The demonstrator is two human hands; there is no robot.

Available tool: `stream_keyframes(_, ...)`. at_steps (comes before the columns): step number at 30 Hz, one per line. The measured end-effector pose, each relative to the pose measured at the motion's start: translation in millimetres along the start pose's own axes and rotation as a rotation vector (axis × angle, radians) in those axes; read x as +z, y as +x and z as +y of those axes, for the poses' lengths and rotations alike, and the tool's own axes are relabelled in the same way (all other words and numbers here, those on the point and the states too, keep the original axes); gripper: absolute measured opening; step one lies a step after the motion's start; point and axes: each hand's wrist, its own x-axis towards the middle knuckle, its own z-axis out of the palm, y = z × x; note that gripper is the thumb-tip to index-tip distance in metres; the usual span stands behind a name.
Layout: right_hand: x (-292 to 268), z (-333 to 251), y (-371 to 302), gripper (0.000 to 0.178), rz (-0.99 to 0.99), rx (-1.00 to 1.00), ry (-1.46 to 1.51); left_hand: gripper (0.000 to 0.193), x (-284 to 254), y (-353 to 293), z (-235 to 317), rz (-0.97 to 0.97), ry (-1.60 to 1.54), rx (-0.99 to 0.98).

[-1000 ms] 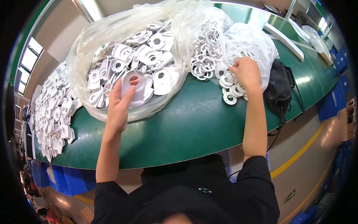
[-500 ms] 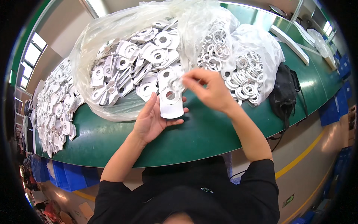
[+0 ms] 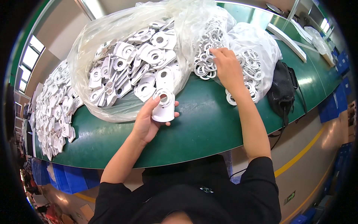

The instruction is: The worker is assembling small white rings into plastic housings on a factory workbench.

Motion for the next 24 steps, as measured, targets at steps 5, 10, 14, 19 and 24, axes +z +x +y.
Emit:
stream_keyframes(5, 3, 13, 1, 0.017, -0.154, -0.011, -0.053, 0.034, 0, 2, -3, -0.035, 0.032, -0.056)
stream_keyframes(10, -18, -2, 10, 0.011, -0.120, 0.123, 0.084, 0.036, -5, 1, -4, -0.038, 0.059, -0.014)
stream_keyframes(14, -18, -17, 12, 0.010, 0.039, 0.319, 0.553, 0.041, 1, 2, -2, -0.028, 0.066, 0.049)
stream_keyframes(19, -14, -28, 0, 0.021, -0.538, 0.446, 0.603, 0.050, -3, 4, -7, -0.037, 0.070, 0.105)
stream_keyframes(24, -22, -43, 1, 0.024, -0.902, 0.403, 0.420, 0.050, -4, 4, -6, -0.024, 0.056, 0.104)
